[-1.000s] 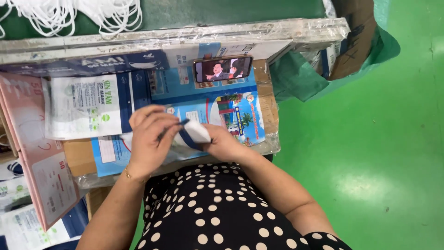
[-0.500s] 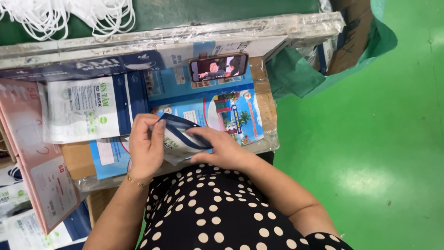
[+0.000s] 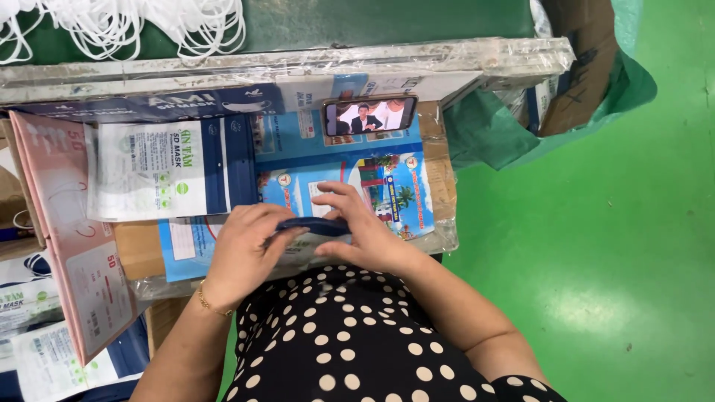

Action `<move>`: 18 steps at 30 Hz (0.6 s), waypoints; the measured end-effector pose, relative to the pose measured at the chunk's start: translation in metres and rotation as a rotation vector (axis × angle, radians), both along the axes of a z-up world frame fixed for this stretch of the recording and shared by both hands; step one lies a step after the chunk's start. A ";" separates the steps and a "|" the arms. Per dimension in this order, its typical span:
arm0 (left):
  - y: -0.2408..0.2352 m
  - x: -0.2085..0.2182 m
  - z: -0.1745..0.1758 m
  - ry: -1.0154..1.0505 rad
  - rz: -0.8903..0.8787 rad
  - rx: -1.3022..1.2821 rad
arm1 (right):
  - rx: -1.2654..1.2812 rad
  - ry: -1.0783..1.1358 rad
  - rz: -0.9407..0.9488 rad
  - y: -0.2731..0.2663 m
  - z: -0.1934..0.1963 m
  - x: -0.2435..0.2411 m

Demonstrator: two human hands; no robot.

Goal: The person is folding and packing face masks into plastic bags or boxes on a production line.

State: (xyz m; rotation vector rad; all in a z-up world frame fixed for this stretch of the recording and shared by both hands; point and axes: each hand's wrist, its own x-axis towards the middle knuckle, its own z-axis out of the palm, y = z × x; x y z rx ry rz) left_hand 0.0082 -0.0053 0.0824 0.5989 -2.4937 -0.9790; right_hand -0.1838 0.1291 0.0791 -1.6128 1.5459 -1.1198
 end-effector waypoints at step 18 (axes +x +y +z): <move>0.004 -0.022 0.008 -0.027 -0.082 0.264 | 0.034 -0.069 -0.044 0.003 -0.035 -0.008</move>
